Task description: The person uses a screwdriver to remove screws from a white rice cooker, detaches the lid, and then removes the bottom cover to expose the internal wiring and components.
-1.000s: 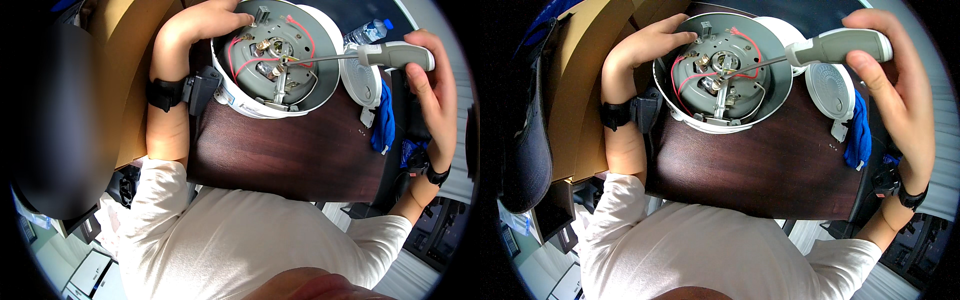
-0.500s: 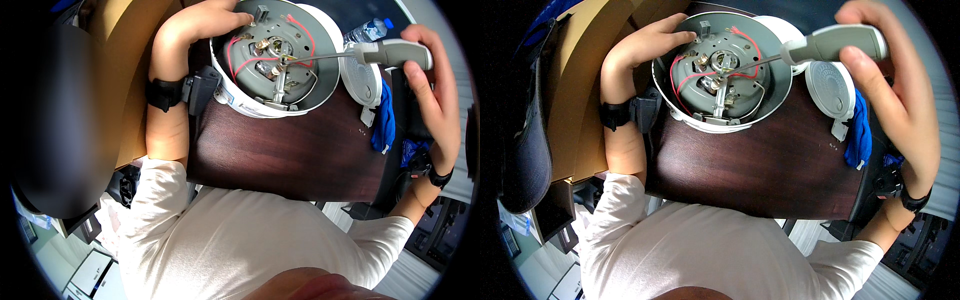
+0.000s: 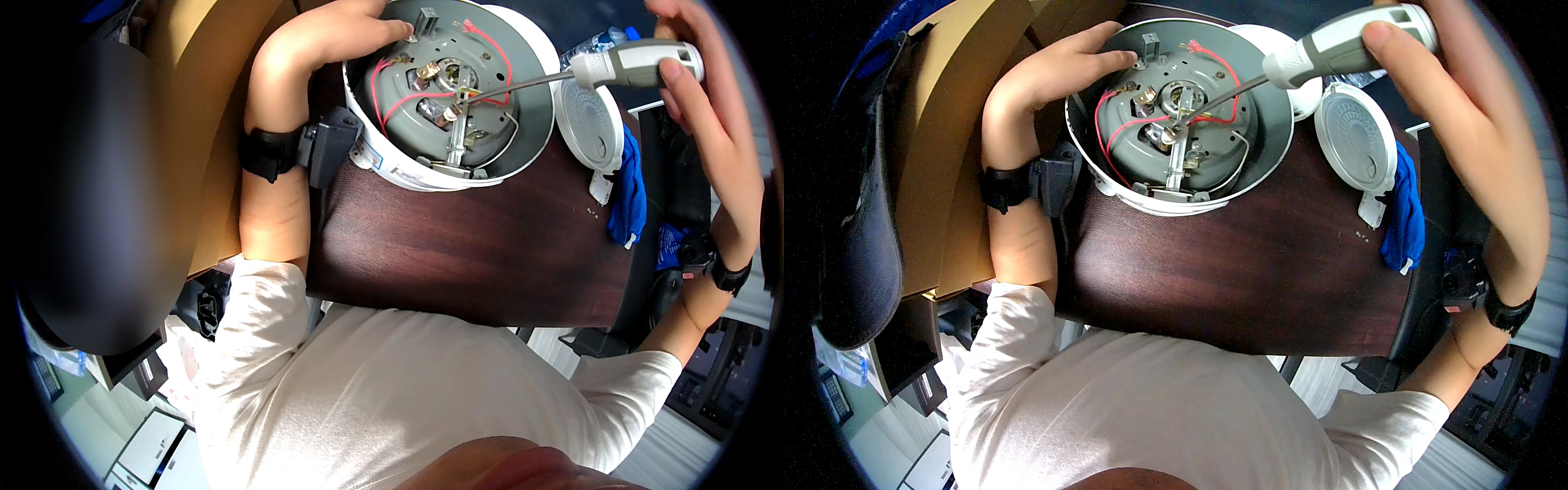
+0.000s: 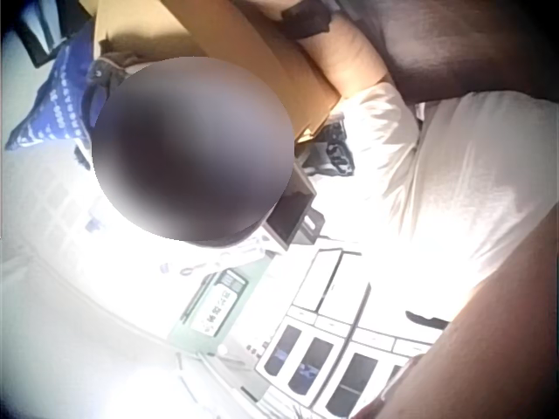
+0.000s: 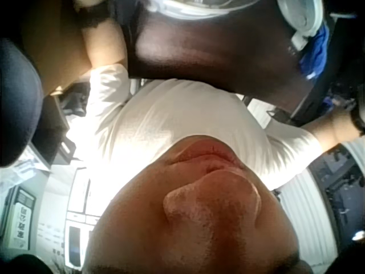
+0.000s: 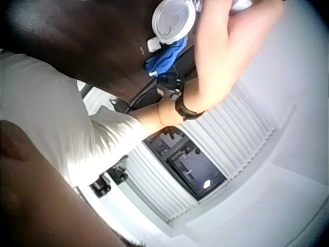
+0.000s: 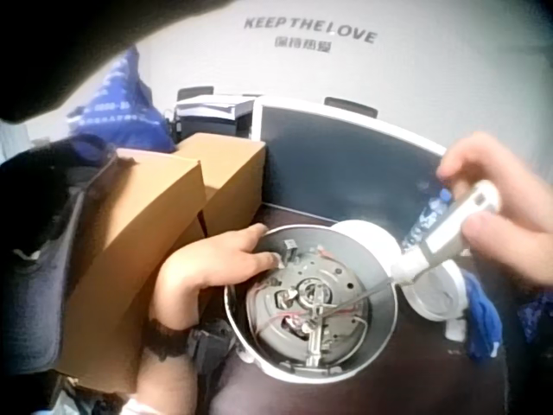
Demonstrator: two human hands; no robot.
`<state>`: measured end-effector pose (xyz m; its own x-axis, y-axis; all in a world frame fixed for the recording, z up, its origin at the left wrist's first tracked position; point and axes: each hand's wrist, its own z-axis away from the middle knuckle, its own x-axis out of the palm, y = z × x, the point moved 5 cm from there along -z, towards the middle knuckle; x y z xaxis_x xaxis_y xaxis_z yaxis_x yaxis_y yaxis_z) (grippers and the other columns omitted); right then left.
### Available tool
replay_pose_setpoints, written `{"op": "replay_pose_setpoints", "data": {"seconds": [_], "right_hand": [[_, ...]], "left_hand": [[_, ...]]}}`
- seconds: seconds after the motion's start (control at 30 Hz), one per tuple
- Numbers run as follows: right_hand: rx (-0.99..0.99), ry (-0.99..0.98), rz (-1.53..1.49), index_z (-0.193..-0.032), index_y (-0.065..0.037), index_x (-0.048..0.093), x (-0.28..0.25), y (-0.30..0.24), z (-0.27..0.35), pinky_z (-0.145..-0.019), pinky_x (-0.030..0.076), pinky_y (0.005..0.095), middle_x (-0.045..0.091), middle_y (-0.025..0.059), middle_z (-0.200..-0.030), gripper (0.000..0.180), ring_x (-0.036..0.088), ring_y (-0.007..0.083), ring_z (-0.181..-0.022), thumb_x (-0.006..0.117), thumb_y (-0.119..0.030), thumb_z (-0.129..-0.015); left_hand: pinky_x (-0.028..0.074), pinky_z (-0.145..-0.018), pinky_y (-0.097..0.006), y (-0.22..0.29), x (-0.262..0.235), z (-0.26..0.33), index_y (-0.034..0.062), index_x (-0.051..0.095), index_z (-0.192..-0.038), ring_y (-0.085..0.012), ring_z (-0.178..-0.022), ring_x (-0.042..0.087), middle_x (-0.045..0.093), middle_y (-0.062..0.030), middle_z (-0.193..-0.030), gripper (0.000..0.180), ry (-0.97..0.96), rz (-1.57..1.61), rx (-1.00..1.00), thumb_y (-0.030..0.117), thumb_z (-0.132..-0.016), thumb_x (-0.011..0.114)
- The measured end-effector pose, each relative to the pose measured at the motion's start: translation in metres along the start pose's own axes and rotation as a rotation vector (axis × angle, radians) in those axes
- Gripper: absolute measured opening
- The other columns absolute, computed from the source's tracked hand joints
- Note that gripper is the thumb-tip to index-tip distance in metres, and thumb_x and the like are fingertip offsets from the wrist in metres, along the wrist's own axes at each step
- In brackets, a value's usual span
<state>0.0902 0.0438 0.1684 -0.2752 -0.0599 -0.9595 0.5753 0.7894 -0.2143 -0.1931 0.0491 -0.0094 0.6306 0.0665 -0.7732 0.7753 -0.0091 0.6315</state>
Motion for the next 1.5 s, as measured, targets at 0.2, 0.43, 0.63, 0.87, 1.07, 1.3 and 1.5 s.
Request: {"op": "replay_pose_setpoints", "data": {"seconds": [0.2,0.43,0.63,0.87,1.07,1.3,1.5], "right_hand": [[0.045,-0.038,-0.006,-0.123,-0.005,0.048,-0.002,0.005,-0.003,-0.058,0.031,0.0165,0.049,-0.0013,-0.095,0.031,0.039,0.0019,-0.068,0.049,-0.019,-0.096],[0.113,-0.117,0.017,-0.123,-0.005,0.048,0.000,0.006,-0.013,-0.058,0.031,0.0165,0.049,-0.0016,-0.093,0.030,0.039,0.0018,-0.067,0.049,-0.019,-0.097],[0.160,-0.178,0.032,-0.123,-0.005,0.048,0.002,0.013,-0.026,-0.057,0.031,0.0164,0.049,-0.0018,-0.092,0.030,0.039,0.0018,-0.067,0.049,-0.020,-0.097],[0.175,-0.210,0.025,-0.123,-0.005,0.048,0.006,0.015,-0.034,-0.057,0.030,0.0164,0.049,-0.0021,-0.091,0.030,0.039,0.0017,-0.066,0.049,-0.020,-0.097],[0.183,-0.214,0.018,-0.123,-0.006,0.048,0.007,0.018,-0.033,-0.057,0.030,0.0163,0.049,-0.0024,-0.089,0.030,0.038,0.0016,-0.066,0.048,-0.020,-0.097],[0.152,-0.175,0.000,-0.123,-0.006,0.048,0.005,0.017,-0.027,-0.056,0.030,0.0162,0.048,-0.0027,-0.088,0.030,0.038,0.0016,-0.065,0.048,-0.020,-0.097],[0.126,-0.107,-0.024,-0.123,-0.006,0.048,-0.001,0.017,-0.023,-0.056,0.030,0.0162,0.048,-0.0029,-0.087,0.030,0.038,0.0015,-0.065,0.048,-0.020,-0.097]], "left_hand": [[0.035,-0.103,-0.031,0.001,0.001,-0.001,-0.0051,0.039,-0.135,-0.0297,-0.124,0.046,0.048,-0.0230,-0.134,0.070,-0.035,0.043,0.007,0.040,-0.086,0.060],[0.034,-0.104,-0.031,0.000,0.001,0.001,-0.0055,0.038,-0.135,-0.0301,-0.125,0.045,0.046,-0.0237,-0.134,0.072,-0.030,0.055,-0.007,0.041,-0.086,0.061],[0.032,-0.106,-0.031,-0.003,0.003,-0.001,-0.0058,0.036,-0.136,-0.0299,-0.129,0.042,0.043,-0.0240,-0.137,0.074,-0.005,0.046,-0.009,0.041,-0.085,0.061],[0.033,-0.105,-0.030,0.001,0.001,0.000,-0.0060,0.037,-0.136,-0.0301,-0.126,0.044,0.045,-0.0239,-0.135,0.073,-0.039,0.069,-0.008,0.040,-0.086,0.061],[0.034,-0.104,-0.031,-0.001,0.002,-0.002,-0.0060,0.037,-0.136,-0.0302,-0.125,0.045,0.046,-0.0241,-0.134,0.072,-0.011,0.050,-0.003,0.040,-0.086,0.061],[0.034,-0.104,-0.031,-0.002,0.002,-0.002,-0.0056,0.037,-0.136,-0.0306,-0.125,0.046,0.046,-0.0242,-0.134,0.073,-0.011,0.058,0.003,0.041,-0.086,0.061],[0.035,-0.104,-0.031,0.000,0.000,0.001,-0.0041,0.038,-0.136,-0.0301,-0.125,0.046,0.047,-0.0232,-0.134,0.072,0.005,0.018,-0.012,0.041,-0.085,0.061]]}}
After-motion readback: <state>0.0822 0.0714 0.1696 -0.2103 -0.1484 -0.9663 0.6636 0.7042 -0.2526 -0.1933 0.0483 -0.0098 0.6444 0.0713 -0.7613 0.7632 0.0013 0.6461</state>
